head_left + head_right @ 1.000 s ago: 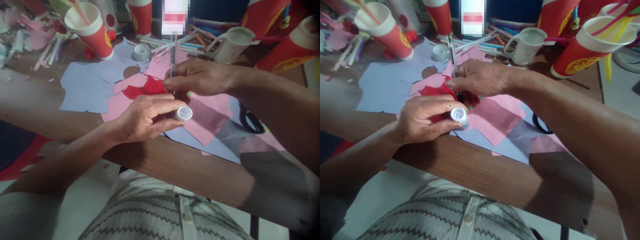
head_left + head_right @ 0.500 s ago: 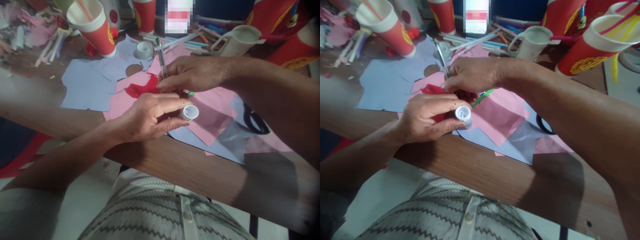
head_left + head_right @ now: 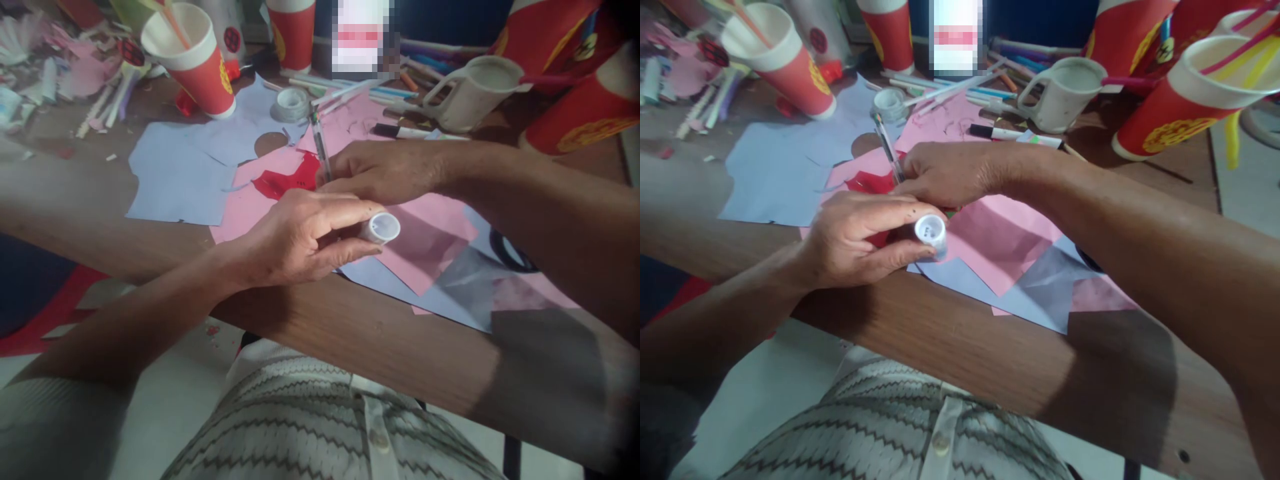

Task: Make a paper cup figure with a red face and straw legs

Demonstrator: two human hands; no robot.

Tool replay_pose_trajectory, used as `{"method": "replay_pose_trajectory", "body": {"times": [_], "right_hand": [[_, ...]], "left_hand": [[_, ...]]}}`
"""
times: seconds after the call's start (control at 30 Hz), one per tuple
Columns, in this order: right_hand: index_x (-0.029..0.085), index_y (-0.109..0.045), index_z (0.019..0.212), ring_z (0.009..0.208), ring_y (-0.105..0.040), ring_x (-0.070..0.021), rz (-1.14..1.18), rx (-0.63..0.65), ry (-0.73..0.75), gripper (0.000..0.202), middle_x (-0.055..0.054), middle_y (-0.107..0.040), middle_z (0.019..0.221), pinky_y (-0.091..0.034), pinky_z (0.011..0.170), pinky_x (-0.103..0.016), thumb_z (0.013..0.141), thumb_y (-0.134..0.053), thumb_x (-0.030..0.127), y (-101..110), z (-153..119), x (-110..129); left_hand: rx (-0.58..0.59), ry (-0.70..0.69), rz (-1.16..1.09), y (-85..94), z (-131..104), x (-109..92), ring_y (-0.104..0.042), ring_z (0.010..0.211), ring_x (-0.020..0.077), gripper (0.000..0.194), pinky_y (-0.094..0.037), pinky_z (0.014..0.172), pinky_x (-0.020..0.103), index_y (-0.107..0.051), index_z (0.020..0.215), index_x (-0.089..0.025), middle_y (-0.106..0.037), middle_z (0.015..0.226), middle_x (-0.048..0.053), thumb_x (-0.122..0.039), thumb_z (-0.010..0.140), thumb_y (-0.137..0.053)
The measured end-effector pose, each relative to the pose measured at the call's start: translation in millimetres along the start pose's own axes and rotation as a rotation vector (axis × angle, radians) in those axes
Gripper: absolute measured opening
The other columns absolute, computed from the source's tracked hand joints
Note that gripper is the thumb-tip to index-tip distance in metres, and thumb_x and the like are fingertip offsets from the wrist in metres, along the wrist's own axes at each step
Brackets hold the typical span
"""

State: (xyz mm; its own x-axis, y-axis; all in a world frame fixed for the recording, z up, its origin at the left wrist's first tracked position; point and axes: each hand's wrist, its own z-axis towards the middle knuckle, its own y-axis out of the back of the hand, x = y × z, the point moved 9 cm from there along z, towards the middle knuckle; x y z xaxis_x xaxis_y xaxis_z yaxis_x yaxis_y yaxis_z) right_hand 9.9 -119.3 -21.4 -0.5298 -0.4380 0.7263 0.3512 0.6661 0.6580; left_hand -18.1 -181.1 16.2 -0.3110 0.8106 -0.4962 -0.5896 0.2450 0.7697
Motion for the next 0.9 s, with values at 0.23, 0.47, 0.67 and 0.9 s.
{"method": "replay_pose_trajectory", "body": {"times": [0.23, 0.47, 0.67, 0.9], "right_hand": [[0.004, -0.056, 0.058, 0.058, -0.050, 0.0014, 0.221, -0.018, -0.116, 0.028, 0.013, -0.056, 0.052, -0.028, 0.049, -0.008, 0.084, -0.056, 0.016, -3.6, 0.1, -10.8], [0.006, -0.060, 0.059, 0.052, -0.045, 0.0021, 0.179, -0.030, -0.061, 0.026, 0.013, -0.057, 0.052, -0.028, 0.048, -0.011, 0.084, -0.057, 0.016, 1.6, 0.1, -2.7], [0.011, -0.060, 0.062, 0.050, -0.046, 0.0008, -0.014, -0.093, 0.018, 0.029, 0.012, -0.053, 0.050, -0.031, 0.048, -0.012, 0.089, -0.052, 0.018, 6.6, -8.3, 1.8], [0.018, -0.060, 0.067, 0.045, -0.050, -0.0070, 0.024, -0.178, 0.083, 0.024, 0.007, -0.057, 0.051, -0.038, 0.043, -0.019, 0.090, -0.055, 0.021, 12.7, -24.4, -6.0]], "left_hand": [[-0.020, -0.054, -0.005, 1.9, -0.3, -4.1, -0.066, 0.073, 0.0150, 0.008, -0.050, 0.064, 0.024, -0.064, 0.090, -0.021, -0.072, 0.084, 0.002, -0.027, 0.086, -0.061], [-0.006, -0.059, -0.052, 0.9, -1.2, -2.9, -0.064, 0.070, 0.0141, 0.006, -0.050, 0.062, 0.025, -0.063, 0.088, -0.023, -0.072, 0.081, 0.001, -0.027, 0.088, -0.059], [0.001, -0.062, -0.013, 0.2, -0.7, -3.4, -0.062, 0.066, 0.0144, 0.014, -0.048, 0.060, 0.025, -0.064, 0.083, -0.019, -0.070, 0.074, 0.003, -0.029, 0.089, -0.057], [-0.025, -0.067, -0.038, 2.0, -0.7, -4.2, -0.059, 0.063, 0.0130, 0.009, -0.046, 0.057, 0.024, -0.065, 0.087, -0.016, -0.071, 0.074, 0.003, -0.024, 0.085, -0.062]]}}
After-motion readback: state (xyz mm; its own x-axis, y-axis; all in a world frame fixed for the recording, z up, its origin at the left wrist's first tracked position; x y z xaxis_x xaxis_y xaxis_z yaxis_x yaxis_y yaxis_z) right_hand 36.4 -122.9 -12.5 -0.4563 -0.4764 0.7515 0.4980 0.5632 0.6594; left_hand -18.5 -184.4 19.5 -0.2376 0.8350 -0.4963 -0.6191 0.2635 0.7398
